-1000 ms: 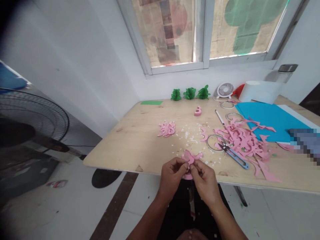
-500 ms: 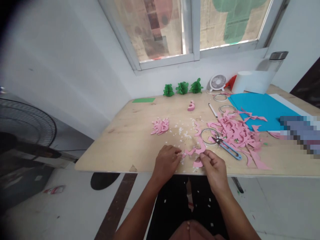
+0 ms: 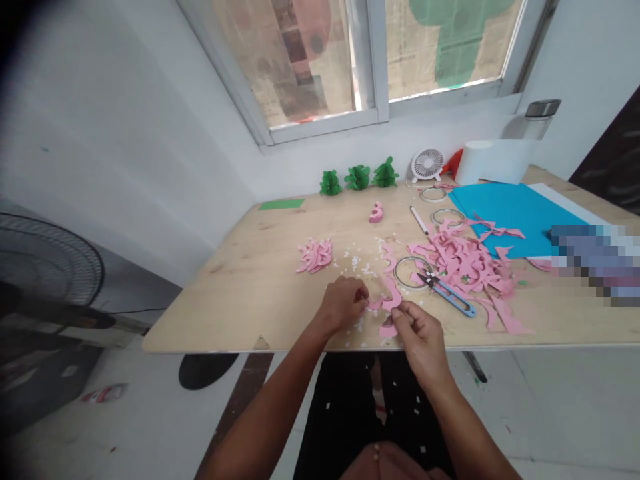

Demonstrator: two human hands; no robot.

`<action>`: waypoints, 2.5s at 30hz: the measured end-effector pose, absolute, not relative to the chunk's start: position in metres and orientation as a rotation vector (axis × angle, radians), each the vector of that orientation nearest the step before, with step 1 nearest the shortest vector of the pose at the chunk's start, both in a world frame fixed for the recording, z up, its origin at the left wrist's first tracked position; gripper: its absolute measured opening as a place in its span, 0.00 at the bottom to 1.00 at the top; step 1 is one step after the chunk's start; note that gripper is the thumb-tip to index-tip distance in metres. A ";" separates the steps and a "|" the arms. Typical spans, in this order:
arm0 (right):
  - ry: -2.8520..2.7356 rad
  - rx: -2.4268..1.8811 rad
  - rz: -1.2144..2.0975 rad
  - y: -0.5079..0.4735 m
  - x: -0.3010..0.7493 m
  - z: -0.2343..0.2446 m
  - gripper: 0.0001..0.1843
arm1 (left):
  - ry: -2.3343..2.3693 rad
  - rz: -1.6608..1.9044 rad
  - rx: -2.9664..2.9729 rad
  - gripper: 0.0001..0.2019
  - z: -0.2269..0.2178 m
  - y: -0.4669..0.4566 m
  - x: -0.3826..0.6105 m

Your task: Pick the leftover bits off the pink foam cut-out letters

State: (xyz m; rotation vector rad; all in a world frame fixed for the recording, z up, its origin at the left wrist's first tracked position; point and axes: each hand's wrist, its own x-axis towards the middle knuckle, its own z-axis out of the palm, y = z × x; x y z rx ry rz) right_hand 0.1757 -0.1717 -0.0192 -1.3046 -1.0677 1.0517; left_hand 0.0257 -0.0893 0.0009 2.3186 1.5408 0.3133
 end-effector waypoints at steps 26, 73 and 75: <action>-1.214 -1.281 0.826 -0.020 0.154 0.019 0.12 | 0.867 1.200 0.913 0.12 0.020 -0.007 -0.010; -1.172 -0.990 1.148 0.021 0.120 -0.032 0.17 | 0.697 1.177 0.699 0.10 -0.009 0.033 -0.002; -1.166 -0.978 1.168 0.021 0.120 -0.032 0.18 | 0.688 1.165 0.684 0.10 -0.009 0.033 -0.003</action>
